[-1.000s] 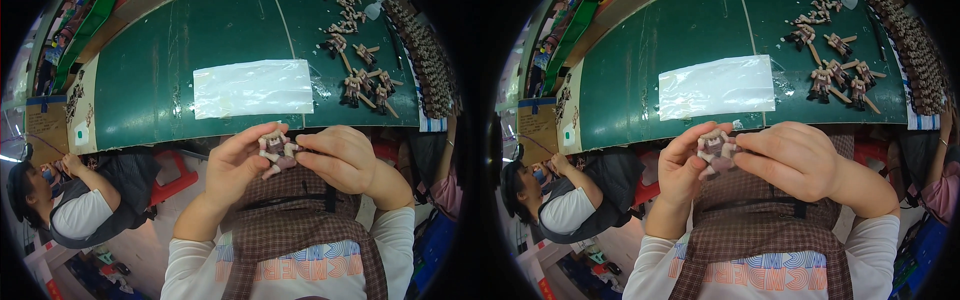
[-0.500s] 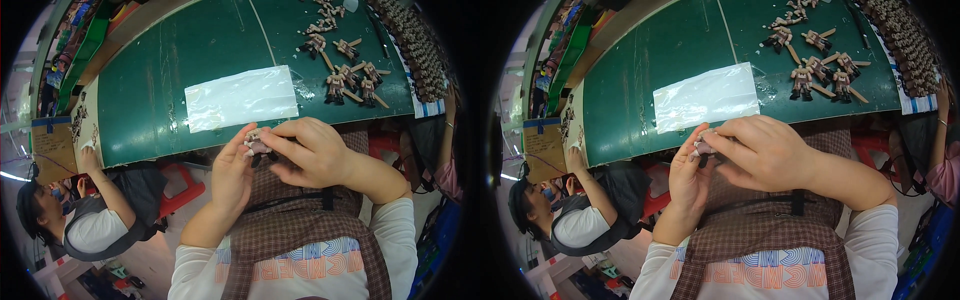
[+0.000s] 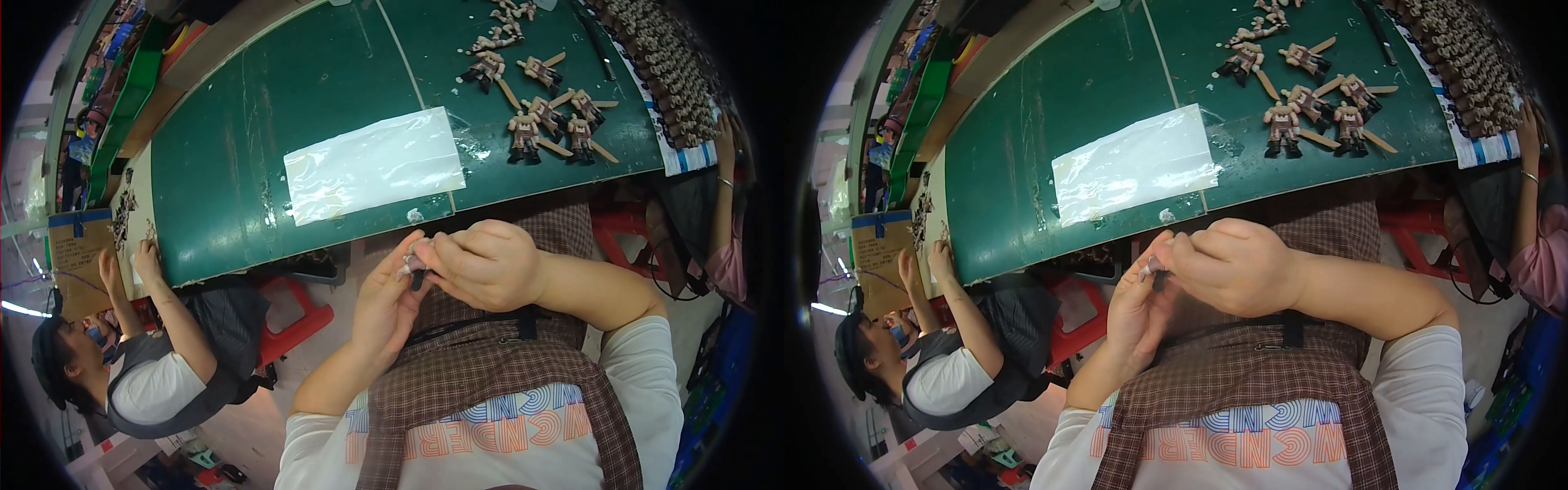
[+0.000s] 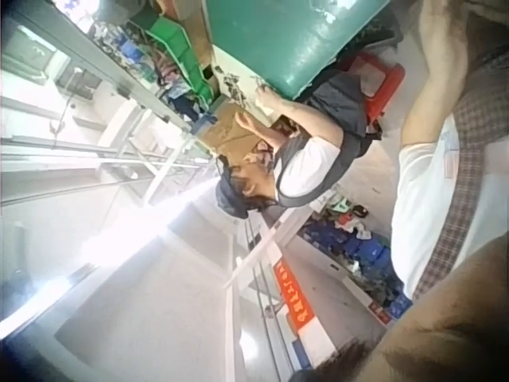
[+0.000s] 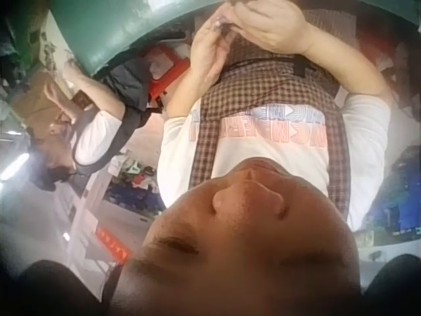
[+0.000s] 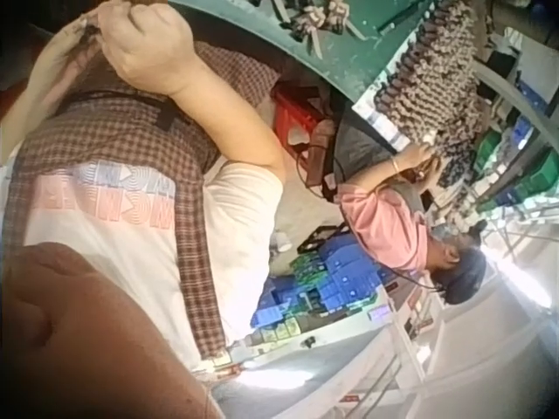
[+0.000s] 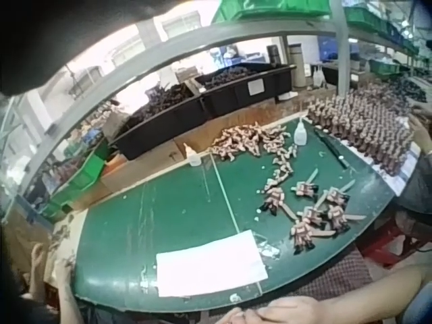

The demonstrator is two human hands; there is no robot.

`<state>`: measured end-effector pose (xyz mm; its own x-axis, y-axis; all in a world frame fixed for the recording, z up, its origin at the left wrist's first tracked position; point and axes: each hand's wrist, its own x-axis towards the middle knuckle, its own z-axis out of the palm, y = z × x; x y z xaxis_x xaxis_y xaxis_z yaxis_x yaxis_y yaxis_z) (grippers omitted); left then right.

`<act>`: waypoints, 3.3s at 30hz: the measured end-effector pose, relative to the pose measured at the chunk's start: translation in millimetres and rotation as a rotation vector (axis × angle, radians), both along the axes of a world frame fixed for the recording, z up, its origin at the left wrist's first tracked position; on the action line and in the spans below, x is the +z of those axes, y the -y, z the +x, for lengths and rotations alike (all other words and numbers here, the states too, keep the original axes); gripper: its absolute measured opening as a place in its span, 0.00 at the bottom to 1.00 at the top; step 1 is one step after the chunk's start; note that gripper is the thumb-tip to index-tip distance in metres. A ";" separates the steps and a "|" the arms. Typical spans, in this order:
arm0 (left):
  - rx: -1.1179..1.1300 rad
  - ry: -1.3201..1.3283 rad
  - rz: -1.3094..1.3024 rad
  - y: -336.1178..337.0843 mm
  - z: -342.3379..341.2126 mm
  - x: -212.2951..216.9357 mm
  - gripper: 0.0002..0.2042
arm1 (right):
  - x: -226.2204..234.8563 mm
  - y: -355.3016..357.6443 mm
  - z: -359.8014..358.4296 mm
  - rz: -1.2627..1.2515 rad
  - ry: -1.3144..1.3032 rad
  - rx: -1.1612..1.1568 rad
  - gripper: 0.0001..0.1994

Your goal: The person assembles toy figurines by attaching limb pieces onto the figurine bodies by hand and placing the assembled figurines on the workbench.

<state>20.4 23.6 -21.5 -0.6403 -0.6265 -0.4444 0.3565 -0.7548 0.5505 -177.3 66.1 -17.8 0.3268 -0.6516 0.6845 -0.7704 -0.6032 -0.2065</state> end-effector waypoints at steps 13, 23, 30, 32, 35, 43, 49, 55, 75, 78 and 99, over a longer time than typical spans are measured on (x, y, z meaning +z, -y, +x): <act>0.412 0.724 -0.407 83.5 151.4 -94.2 0.15 | 33.1 88.5 -154.3 0.054 -0.182 -0.620 0.11; -0.748 0.589 -1.136 58.7 15.7 38.3 0.11 | -2.6 135.5 -229.1 0.279 -0.553 -0.590 0.13; -0.169 0.572 -1.931 117.4 -135.9 33.8 0.13 | 11.5 137.7 -213.2 0.628 0.287 -0.520 0.12; -0.133 0.608 -1.994 135.4 -164.7 24.8 0.15 | 13.9 122.3 -204.4 0.733 0.726 -0.253 0.14; -0.453 0.672 -2.091 150.1 -184.3 25.4 0.26 | 32.2 95.2 -199.8 0.879 0.896 -0.232 0.15; -0.582 0.723 -1.990 152.9 -193.2 22.4 0.28 | 41.4 67.3 -197.9 0.962 1.054 -0.306 0.27; -0.582 0.695 -1.981 144.2 -183.8 30.6 0.28 | 26.1 114.4 -191.5 0.631 1.206 -0.102 0.26; -0.647 0.623 -1.921 149.8 -191.2 28.6 0.34 | 9.1 116.2 -221.7 0.407 0.455 -0.646 0.14; -0.585 0.057 -0.518 44.7 0.8 35.4 0.35 | 20.1 88.9 -187.4 0.045 -0.263 -0.750 0.10; -0.542 0.017 -0.433 40.0 18.5 37.6 0.35 | 29.8 102.1 -124.1 0.413 0.388 -0.384 0.12; -0.274 0.179 -0.723 47.0 34.5 29.3 0.36 | 21.6 126.8 -12.8 0.391 -0.034 -0.151 0.10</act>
